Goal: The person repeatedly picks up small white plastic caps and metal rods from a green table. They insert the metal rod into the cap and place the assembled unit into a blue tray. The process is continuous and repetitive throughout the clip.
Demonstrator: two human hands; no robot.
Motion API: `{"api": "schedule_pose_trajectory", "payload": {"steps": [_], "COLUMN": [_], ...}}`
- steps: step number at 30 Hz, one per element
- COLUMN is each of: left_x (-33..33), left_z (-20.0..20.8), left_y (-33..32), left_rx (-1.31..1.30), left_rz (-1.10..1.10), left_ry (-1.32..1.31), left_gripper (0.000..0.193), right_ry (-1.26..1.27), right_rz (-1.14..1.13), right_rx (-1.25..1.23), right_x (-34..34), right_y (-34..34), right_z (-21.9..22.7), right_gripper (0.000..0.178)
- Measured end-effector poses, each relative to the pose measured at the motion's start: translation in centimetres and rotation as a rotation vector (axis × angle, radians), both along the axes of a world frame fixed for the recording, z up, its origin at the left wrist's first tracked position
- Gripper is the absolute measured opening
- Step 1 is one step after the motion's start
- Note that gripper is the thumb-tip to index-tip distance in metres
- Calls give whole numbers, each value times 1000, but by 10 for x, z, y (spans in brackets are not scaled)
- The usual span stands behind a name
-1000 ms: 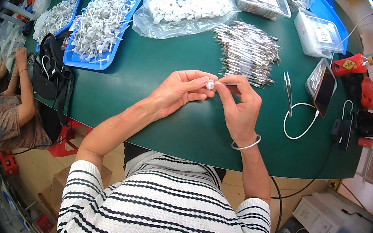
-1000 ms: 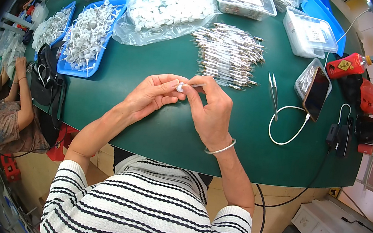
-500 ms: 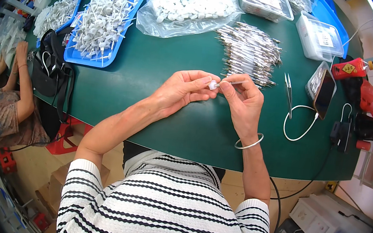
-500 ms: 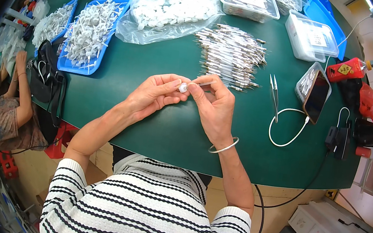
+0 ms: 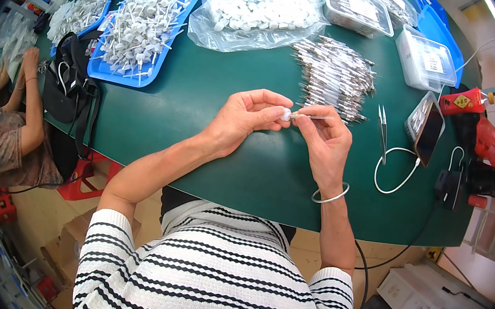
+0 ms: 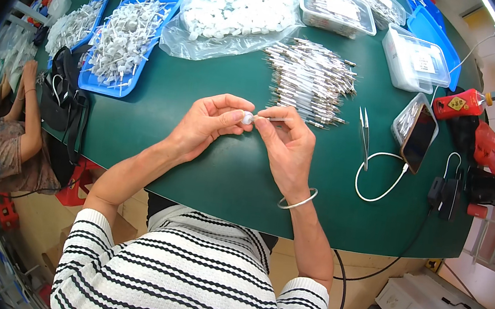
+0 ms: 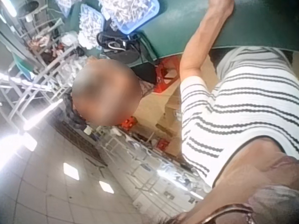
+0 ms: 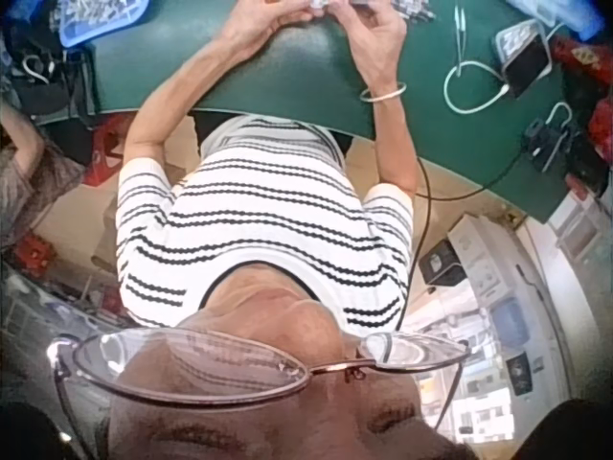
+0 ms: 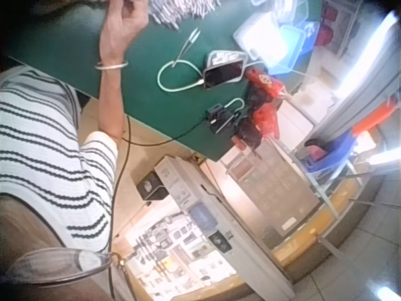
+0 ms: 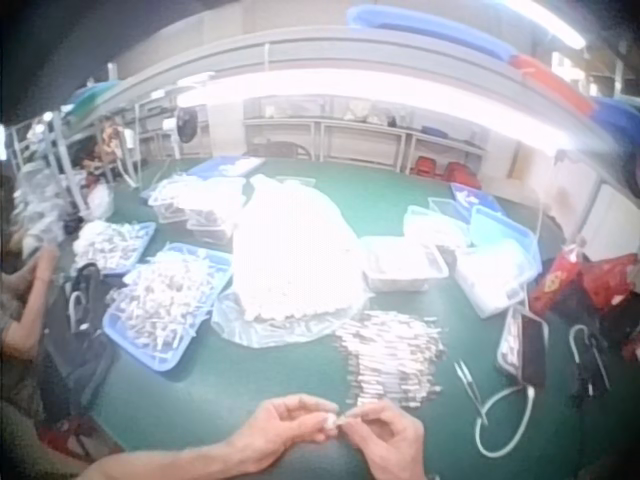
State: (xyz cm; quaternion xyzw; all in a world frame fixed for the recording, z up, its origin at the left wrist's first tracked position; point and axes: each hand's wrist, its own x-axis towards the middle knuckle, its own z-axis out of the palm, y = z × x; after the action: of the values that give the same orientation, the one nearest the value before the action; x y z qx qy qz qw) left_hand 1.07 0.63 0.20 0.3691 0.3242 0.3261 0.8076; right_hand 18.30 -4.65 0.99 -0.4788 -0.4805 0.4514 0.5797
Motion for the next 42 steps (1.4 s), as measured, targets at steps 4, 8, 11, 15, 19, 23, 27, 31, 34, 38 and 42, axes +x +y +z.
{"api": "schedule_pose_trajectory", "payload": {"steps": [4, 8, 11, 15, 19, 23, 27, 31, 34, 38, 42], "left_x": [0, 0, 2, 0, 1, 2, 0, -2, -1, 1, 0], "left_z": [1, 0, -2, -2, 7, 12, 8, 5, 5, 1, 3], "left_y": [-2, -3, -4, -3, -7, -7, -5, -4, -6, -8, -8], "left_rx": [56, 134, 186, 261, 363, 362, 322, 309, 334, 363, 362], "left_rz": [30, 31, 59, 79, 110, 111, 78, 45, 70, 102, 70], "left_ry": [-10, -5, 1, 12, 57, 50, 44, 54, 56, 21, -19], "left_gripper": [24, 23, 22, 22, 24, 26, 25, 23, 21, 19, 16], "right_ry": [79, 94, 41, 6, -59, -257, -237, -203, -291, -315, 3], "right_rz": [30, 45, 58, 84, 75, 115, 94, 63, 24, 7, 163], "right_rx": [8, 66, 108, -5, -162, -166, -87, -43, 28, 80, -127], "right_x": [-2, -3, 0, 4, 5, 11, 10, 7, 7, 4, 9], "right_y": [-1, -1, 0, -1, -4, -5, -5, -6, -6, -6, -5], "right_z": [3, 5, 1, 12, 26, 25, 18, 15, 7, 2, 5], "right_gripper": [8, 10, 11, 11, 12, 17, 16, 14, 12, 14, 18]}}
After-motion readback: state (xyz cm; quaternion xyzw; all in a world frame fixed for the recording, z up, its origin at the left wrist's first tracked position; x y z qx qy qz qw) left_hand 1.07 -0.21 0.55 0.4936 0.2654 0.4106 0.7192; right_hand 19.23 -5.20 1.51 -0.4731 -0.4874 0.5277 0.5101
